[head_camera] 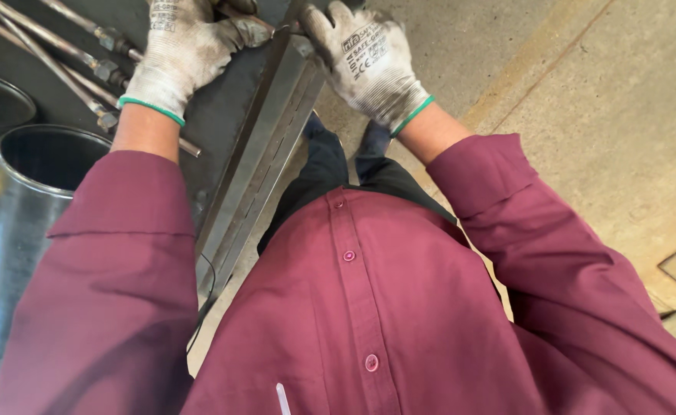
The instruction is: The person works at a metal workbench handling tubes with threaded fittings, gripping each tube and running a file along its end, then placing finished tubes in a row with other completed assemblies on the bench.
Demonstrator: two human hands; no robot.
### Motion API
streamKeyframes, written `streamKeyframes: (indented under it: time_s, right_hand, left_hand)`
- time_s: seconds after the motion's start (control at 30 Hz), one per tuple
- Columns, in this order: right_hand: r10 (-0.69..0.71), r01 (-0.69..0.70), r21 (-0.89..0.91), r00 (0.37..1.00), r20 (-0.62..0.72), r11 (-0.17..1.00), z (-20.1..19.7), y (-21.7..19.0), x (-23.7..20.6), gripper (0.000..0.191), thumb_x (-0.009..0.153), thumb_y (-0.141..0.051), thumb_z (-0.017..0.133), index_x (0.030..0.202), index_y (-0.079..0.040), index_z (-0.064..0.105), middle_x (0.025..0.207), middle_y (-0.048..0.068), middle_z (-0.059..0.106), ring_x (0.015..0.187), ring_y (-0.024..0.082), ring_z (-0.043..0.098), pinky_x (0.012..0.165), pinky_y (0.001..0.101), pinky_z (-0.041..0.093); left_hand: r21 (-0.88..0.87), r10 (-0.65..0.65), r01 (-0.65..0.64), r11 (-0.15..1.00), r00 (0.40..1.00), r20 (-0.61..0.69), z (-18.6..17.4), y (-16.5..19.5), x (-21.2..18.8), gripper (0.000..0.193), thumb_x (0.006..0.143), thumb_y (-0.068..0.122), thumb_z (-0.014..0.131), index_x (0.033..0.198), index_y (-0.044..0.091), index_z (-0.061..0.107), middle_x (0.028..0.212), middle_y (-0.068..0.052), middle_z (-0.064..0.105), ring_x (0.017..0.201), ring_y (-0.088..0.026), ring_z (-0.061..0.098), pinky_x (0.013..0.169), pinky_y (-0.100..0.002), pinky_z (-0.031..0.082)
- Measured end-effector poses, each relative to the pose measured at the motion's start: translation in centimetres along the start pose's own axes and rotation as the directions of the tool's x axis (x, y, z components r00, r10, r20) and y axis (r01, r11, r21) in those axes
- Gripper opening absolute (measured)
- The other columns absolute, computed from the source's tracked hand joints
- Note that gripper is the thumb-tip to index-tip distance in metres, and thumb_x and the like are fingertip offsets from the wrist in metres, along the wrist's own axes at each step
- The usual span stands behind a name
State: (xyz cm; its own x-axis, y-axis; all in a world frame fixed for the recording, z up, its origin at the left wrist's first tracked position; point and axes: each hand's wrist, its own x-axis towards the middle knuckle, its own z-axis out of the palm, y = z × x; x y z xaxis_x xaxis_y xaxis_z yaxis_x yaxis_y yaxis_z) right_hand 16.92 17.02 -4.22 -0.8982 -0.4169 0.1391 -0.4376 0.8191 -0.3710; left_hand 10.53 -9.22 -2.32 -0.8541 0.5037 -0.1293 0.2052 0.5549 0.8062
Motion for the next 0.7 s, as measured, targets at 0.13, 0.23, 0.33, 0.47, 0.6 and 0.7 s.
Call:
streamKeyframes:
  time_s: [0.13, 0.23, 0.33, 0.47, 0.6, 0.7]
  right_hand:
    - [-0.010, 0.018, 0.119, 0.998, -0.066, 0.993, 0.0, -0.2, -0.1, 0.029, 0.110, -0.041, 0.061, 0.119, -0.013, 0.063, 0.094, 0.012, 0.068, 0.078, 0.033, 0.072, 0.059, 0.0466, 0.056]
    - [0.020, -0.004, 0.339, 0.999, -0.042, 0.941, -0.4, -1.2, -0.1, 0.028, 0.114, -0.039, 0.057, 0.115, -0.013, 0.066, 0.084, 0.010, 0.069, 0.077, 0.031, 0.072, 0.061, 0.0439, 0.056]
    - [0.205, -0.435, 0.715, 0.898, 0.389, 0.548, -1.4, -2.4, 0.3, 0.033, 0.108, -0.042, 0.052, 0.110, -0.011, 0.064, 0.064, 0.003, 0.061, 0.054, 0.020, 0.062, 0.046, 0.0375, 0.050]
    - [0.053, -0.653, 0.736, 0.741, 0.670, -0.175, -2.8, -3.9, 0.7, 0.040, 0.105, -0.044, 0.050, 0.109, -0.006, 0.064, 0.060, 0.001, 0.057, 0.045, 0.013, 0.056, 0.039, 0.0334, 0.047]
    - [0.063, -0.600, 0.725, 0.754, 0.654, -0.338, -3.1, -4.2, 1.2, 0.042, 0.106, -0.043, 0.052, 0.116, -0.005, 0.063, 0.069, 0.001, 0.062, 0.053, 0.015, 0.061, 0.045, 0.0342, 0.049]
    - [0.137, -0.633, 0.774, 0.766, 0.628, -0.014, -3.1, -3.2, 1.0, 0.044, 0.106, -0.043, 0.054, 0.122, -0.004, 0.063, 0.075, 0.001, 0.065, 0.059, 0.016, 0.064, 0.049, 0.0349, 0.050]
  left_hand:
    - [0.070, 0.038, -0.038, 0.997, 0.999, 0.001, 0.1, 0.0, -0.2, 0.018, 0.097, 0.015, 0.087, 0.106, 0.003, 0.075, 0.099, -0.009, 0.076, 0.089, -0.022, 0.071, 0.077, -0.036, 0.055]
    - [0.183, 0.068, -0.069, 0.981, 0.998, 0.010, 0.2, -0.2, -0.2, 0.018, 0.099, 0.020, 0.087, 0.103, 0.005, 0.078, 0.095, -0.010, 0.076, 0.084, -0.024, 0.070, 0.072, -0.037, 0.053]
    - [0.035, -0.033, 0.032, 0.999, 0.999, 0.007, 0.3, -0.5, -0.1, 0.023, 0.098, 0.023, 0.087, 0.106, 0.005, 0.076, 0.099, -0.007, 0.077, 0.089, -0.021, 0.072, 0.078, -0.034, 0.055]
    - [-0.133, -0.058, 0.059, 0.989, 0.998, 0.010, 0.6, -1.2, 0.0, 0.024, 0.098, 0.021, 0.087, 0.108, 0.005, 0.072, 0.101, -0.005, 0.075, 0.095, -0.019, 0.074, 0.083, -0.033, 0.059]
    - [-0.055, 0.001, -0.001, 0.999, 1.000, -0.007, 0.7, -1.7, -0.1, 0.022, 0.097, 0.014, 0.087, 0.110, 0.003, 0.073, 0.103, -0.006, 0.075, 0.095, -0.020, 0.072, 0.082, -0.034, 0.057]
    - [-0.122, 0.042, -0.040, 0.992, 0.999, 0.009, 0.5, -1.6, -0.2, 0.021, 0.099, 0.012, 0.088, 0.105, 0.001, 0.072, 0.104, -0.007, 0.074, 0.097, -0.021, 0.070, 0.085, -0.035, 0.056]
